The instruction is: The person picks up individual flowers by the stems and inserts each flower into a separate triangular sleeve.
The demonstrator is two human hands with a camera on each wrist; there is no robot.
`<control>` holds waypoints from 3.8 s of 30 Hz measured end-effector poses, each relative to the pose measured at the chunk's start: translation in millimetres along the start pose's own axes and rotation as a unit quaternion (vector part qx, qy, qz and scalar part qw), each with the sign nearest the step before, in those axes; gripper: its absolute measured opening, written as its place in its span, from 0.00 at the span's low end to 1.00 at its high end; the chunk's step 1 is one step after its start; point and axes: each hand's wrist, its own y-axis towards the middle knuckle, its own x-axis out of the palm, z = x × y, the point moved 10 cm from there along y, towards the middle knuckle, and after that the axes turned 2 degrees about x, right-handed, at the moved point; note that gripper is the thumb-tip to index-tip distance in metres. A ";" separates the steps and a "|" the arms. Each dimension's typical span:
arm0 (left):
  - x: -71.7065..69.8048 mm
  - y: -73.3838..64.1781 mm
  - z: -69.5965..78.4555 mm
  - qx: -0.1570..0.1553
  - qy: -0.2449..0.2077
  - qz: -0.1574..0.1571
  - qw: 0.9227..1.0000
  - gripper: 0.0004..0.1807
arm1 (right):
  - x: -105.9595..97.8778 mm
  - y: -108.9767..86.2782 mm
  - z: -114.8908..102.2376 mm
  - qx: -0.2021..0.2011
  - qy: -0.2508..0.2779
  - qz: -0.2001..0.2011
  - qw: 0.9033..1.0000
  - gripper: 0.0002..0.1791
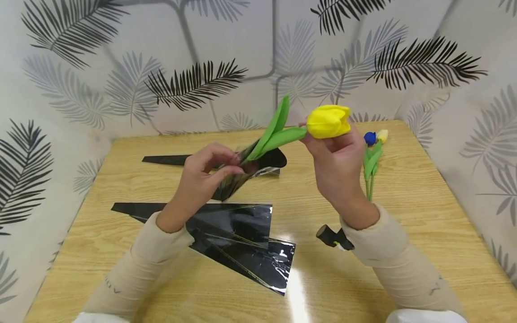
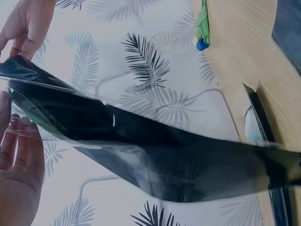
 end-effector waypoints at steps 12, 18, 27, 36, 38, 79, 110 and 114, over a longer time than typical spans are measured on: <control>3.2 5.1 6.6 -0.011 -0.036 0.009 0.999 0.14 | 8.3 -6.4 1.5 -0.009 -0.162 -0.051 0.985 0.11; 6.7 6.2 7.3 -0.010 -0.047 0.009 0.999 0.14 | 12.2 -8.5 0.8 -0.013 -0.234 -0.072 0.970 0.11; 8.4 7.8 10.5 -0.003 -0.045 0.017 0.999 0.14 | 15.6 -8.2 -4.2 -0.021 -0.318 -0.086 0.944 0.13; 8.0 10.4 13.6 -0.004 -0.025 0.041 0.999 0.14 | 18.2 -7.2 0.4 0.026 -0.345 -0.099 0.933 0.13; 8.1 10.9 14.1 -0.004 -0.023 0.044 0.999 0.14 | 18.2 -7.0 1.7 0.036 -0.358 -0.101 0.927 0.13; 18.0 21.0 25.9 -0.021 -0.065 0.064 0.996 0.12 | 8.2 -12.6 24.1 0.191 -0.482 -0.145 0.843 0.17; 11.4 27.1 28.0 -0.021 -0.062 0.074 0.995 0.12 | 13.3 -9.1 18.1 0.220 -0.521 -0.189 0.803 0.13; 5.9 28.5 30.2 -0.010 -0.065 0.083 0.994 0.13 | 19.3 -3.6 3.0 0.183 -0.539 -0.181 0.802 0.11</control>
